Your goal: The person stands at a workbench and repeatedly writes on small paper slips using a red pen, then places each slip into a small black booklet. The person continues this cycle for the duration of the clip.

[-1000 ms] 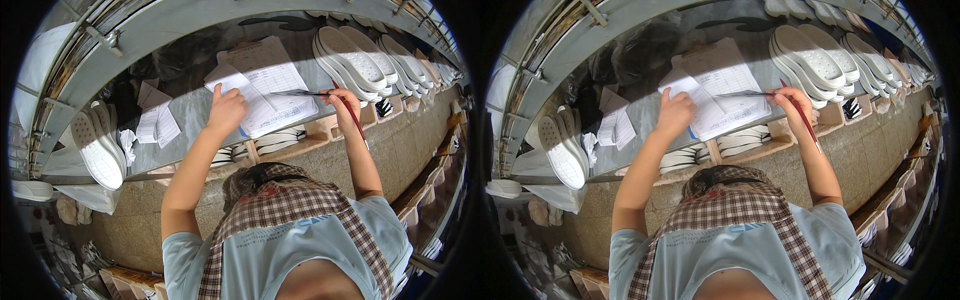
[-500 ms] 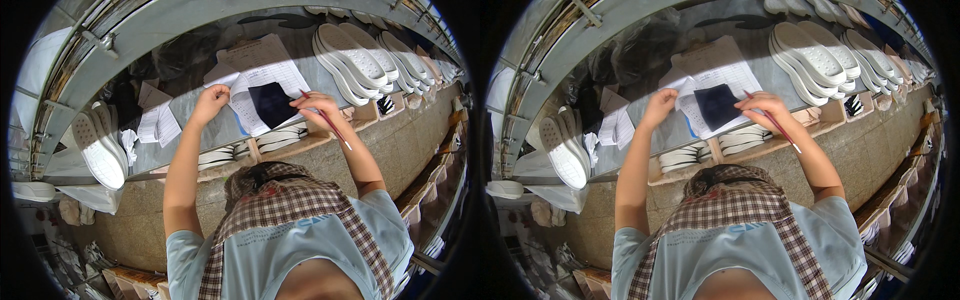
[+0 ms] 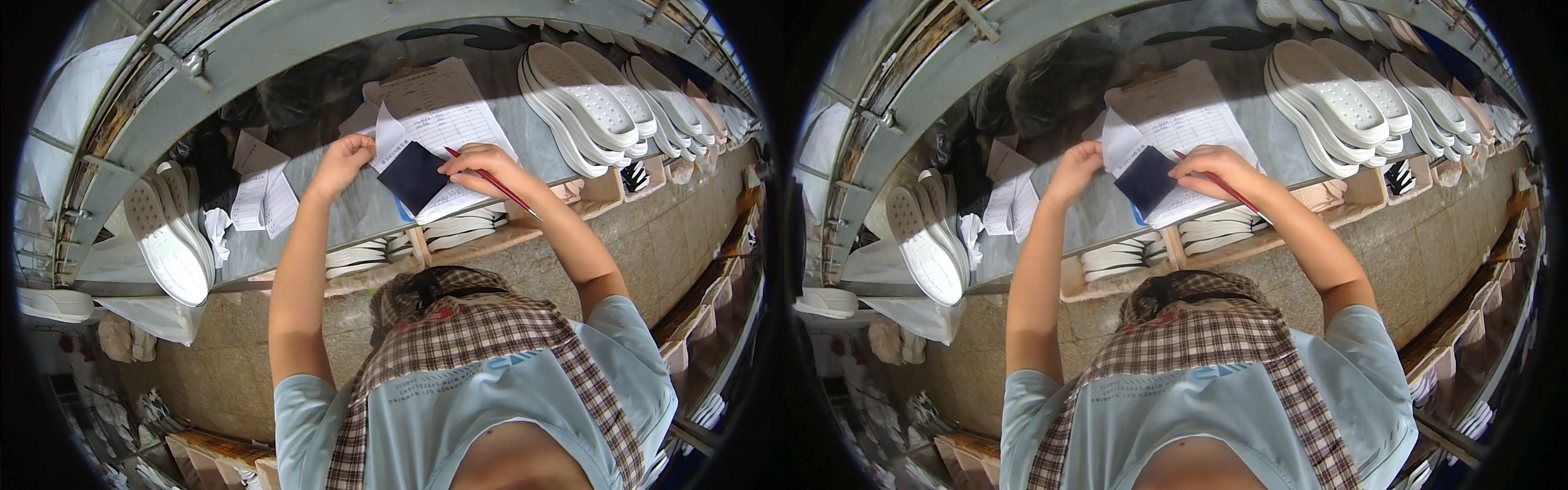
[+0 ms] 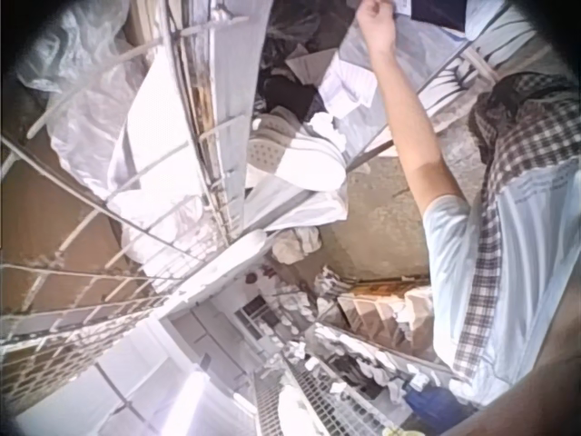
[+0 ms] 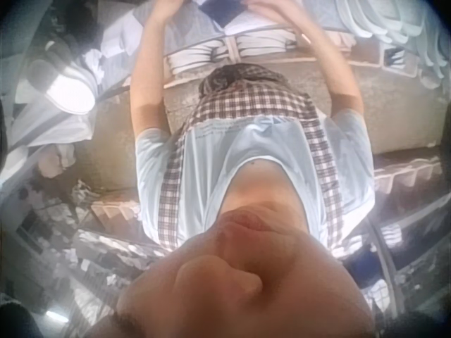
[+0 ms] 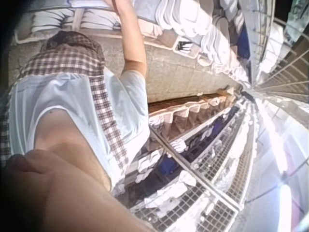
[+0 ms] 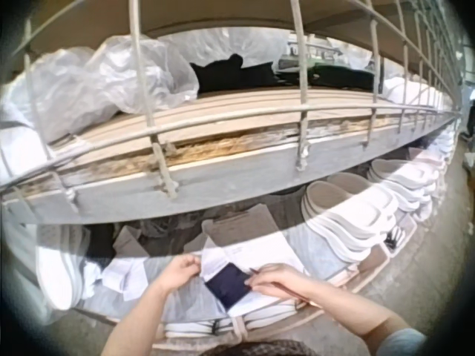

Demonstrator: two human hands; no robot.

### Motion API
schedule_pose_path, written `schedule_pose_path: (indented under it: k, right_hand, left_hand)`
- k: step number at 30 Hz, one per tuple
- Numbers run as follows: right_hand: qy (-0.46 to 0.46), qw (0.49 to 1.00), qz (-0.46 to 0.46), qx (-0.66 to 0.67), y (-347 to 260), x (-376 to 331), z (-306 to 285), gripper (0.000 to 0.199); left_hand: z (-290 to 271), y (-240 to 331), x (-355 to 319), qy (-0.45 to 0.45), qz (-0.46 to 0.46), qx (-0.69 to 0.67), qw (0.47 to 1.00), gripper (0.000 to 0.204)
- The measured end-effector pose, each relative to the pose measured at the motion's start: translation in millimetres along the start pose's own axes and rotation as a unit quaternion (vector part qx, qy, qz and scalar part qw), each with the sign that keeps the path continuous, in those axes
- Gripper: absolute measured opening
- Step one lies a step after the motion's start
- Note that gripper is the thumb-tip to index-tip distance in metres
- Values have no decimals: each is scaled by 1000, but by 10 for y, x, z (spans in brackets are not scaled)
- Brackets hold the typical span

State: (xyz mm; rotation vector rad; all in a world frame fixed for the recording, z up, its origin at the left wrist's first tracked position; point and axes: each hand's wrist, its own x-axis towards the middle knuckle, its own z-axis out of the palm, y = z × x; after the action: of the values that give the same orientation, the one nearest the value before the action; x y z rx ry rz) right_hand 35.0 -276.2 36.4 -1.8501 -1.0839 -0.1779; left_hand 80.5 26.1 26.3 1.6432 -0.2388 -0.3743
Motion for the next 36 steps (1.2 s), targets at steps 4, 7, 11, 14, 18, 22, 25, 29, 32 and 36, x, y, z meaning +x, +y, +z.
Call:
schedule_pose_path:
  k: [4, 7, 11, 14, 18, 22, 25, 29, 32, 36]
  right_hand:
    - [5, 1000, 5, -4, 95, 73, 64, 10]
    - [1, 1000, 16, -18, 122, 74, 76, 12]
    - [34, 999, 41, -15, 127, -4, 101, 16]
    - [151, 977, 147, 42, 133, -28, 186, 17]
    - [123, 959, 254, -11, 87, -23, 286, 18]
    - [103, 963, 246, -36, -46, -42, 386, 19]
    - [104, 969, 215, -56, -105, -36, 401, 18]
    - [184, 956, 218, 67, -76, 96, 325, 28]
    - [238, 919, 260, 175, 1, 267, 275, 31]
    - [184, 883, 316, 293, 175, 488, 386, 29]
  left_hand:
    - [24, 26, -36, 3, 11, 19, 1000, 6]
    - [101, 13, -69, 4, 25, 74, 997, 5]
    - [248, -13, -154, -16, 222, 403, 888, 5]
    - [420, -86, -311, 73, 204, 504, 836, 14]
    - [530, -172, -383, 108, 147, 542, 820, 30]
    - [534, -221, -424, 115, 130, 523, 835, 35]
    - [549, -232, -484, 120, 138, 524, 831, 40]
    - [604, -222, -526, 144, 131, 526, 828, 47]
    - [631, -224, -530, 158, 130, 522, 828, 49]
    - [620, -247, -514, 164, 129, 511, 834, 46]
